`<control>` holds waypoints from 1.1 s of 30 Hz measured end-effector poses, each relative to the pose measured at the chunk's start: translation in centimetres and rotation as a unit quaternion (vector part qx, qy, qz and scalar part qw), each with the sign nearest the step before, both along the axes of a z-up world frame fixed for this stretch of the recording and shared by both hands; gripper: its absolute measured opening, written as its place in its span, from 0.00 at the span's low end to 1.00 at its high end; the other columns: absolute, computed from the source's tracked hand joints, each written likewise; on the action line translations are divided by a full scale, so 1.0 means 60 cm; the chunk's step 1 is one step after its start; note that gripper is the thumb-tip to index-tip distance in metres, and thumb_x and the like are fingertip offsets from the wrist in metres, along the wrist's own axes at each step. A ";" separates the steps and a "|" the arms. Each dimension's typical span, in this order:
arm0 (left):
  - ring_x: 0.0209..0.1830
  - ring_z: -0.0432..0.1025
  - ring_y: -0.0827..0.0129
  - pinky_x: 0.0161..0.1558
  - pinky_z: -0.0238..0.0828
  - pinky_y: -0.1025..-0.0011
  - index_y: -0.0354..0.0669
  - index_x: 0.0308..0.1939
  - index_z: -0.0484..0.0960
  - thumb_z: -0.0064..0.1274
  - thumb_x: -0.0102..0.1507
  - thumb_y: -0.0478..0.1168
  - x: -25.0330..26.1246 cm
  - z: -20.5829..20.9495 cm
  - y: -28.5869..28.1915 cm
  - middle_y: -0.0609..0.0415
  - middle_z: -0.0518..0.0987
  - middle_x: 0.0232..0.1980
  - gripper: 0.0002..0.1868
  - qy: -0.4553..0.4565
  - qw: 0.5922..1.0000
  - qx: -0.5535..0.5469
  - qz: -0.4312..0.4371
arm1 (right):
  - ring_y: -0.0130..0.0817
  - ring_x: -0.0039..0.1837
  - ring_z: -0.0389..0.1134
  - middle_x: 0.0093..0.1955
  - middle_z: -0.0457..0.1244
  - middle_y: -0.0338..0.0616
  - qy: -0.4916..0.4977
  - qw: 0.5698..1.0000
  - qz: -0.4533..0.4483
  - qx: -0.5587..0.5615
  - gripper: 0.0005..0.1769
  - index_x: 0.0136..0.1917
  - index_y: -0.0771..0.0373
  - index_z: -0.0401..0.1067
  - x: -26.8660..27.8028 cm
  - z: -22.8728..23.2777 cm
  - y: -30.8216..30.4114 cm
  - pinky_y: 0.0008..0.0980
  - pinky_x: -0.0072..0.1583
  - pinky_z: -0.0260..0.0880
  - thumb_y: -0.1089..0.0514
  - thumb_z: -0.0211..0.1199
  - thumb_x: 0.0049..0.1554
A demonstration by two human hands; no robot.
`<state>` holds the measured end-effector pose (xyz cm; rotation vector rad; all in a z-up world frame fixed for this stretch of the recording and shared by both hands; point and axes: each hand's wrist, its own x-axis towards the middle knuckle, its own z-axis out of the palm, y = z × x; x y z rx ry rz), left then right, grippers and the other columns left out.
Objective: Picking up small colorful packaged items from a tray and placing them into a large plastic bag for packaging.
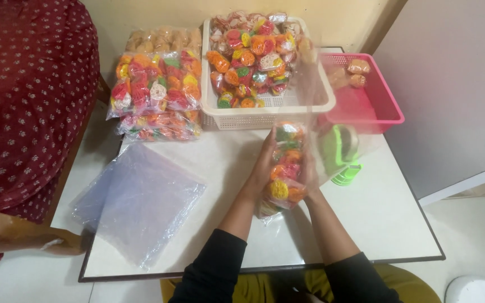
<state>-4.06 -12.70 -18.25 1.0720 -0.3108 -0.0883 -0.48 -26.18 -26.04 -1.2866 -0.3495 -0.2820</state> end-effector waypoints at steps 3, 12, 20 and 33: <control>0.84 0.31 0.58 0.77 0.30 0.46 0.63 0.82 0.44 0.33 0.73 0.61 0.015 -0.035 -0.007 0.50 0.37 0.85 0.35 -0.002 1.000 0.012 -0.009 | 0.33 0.44 0.67 0.37 0.67 0.49 0.036 0.997 0.039 -0.054 0.38 0.64 0.57 0.72 0.004 0.007 -0.040 0.29 0.53 0.66 0.32 0.30 0.68; 0.82 0.21 0.49 0.77 0.13 0.53 0.55 0.83 0.44 0.29 0.72 0.65 0.016 -0.002 -0.012 0.46 0.35 0.85 0.39 -0.004 0.996 0.092 0.024 | 0.38 0.41 0.71 0.35 0.67 0.53 0.049 0.999 0.008 0.002 0.38 0.86 0.46 0.35 0.069 -0.110 -0.070 0.27 0.43 0.68 0.34 0.35 0.69; 0.83 0.30 0.48 0.78 0.29 0.52 0.55 0.82 0.37 0.34 0.70 0.64 -0.011 0.042 0.016 0.42 0.34 0.84 0.43 0.039 0.996 0.079 0.015 | 0.35 0.83 0.46 0.81 0.50 0.47 0.034 0.990 -0.104 -0.094 0.28 0.81 0.59 0.52 0.002 0.025 -0.038 0.31 0.81 0.35 0.51 0.33 0.72; 0.83 0.34 0.49 0.77 0.28 0.51 0.47 0.82 0.43 0.25 0.69 0.71 0.000 0.056 0.022 0.37 0.41 0.82 0.46 0.028 0.987 0.158 0.020 | 0.35 0.76 0.60 0.71 0.61 0.35 0.028 0.993 0.077 -0.088 0.38 0.73 0.47 0.65 0.158 0.306 -0.105 0.35 0.67 0.60 0.66 0.43 0.51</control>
